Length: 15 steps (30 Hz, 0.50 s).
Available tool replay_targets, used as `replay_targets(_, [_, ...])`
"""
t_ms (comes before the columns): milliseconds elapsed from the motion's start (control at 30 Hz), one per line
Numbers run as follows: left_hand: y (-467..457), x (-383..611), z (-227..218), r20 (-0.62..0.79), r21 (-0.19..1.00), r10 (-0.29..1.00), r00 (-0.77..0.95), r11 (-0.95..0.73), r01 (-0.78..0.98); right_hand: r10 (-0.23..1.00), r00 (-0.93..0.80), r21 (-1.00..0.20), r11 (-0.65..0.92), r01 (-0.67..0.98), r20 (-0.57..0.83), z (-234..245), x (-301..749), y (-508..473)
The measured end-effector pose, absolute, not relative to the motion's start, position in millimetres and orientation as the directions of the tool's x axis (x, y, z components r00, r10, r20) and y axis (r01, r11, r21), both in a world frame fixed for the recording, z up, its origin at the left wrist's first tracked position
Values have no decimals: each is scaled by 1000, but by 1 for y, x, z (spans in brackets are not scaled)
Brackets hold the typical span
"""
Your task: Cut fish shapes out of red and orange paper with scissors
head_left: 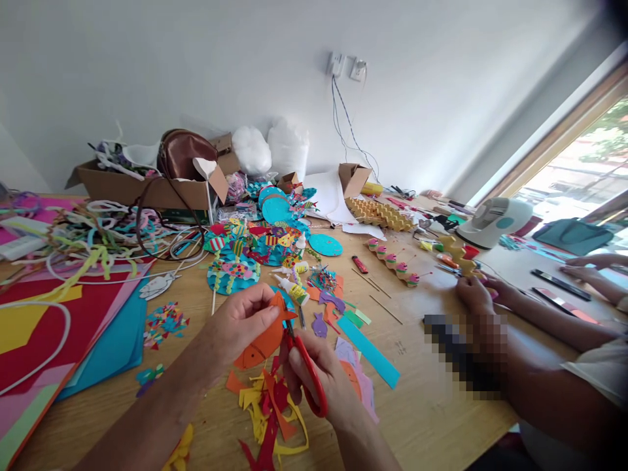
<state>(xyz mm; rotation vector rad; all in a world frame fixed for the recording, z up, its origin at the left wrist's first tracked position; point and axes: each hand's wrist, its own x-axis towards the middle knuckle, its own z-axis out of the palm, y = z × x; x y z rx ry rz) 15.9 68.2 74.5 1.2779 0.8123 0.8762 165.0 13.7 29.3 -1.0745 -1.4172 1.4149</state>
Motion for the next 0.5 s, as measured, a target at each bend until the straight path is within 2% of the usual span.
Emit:
replay_targets(233, [66, 17, 76, -41, 989, 887, 460, 100, -105, 969, -245, -998, -53, -45, -40, 27, 162, 12])
replay_targets(500, [66, 18, 74, -43, 992, 889, 456, 93, -88, 966, -259, -997, -39, -60, -22, 21, 162, 11])
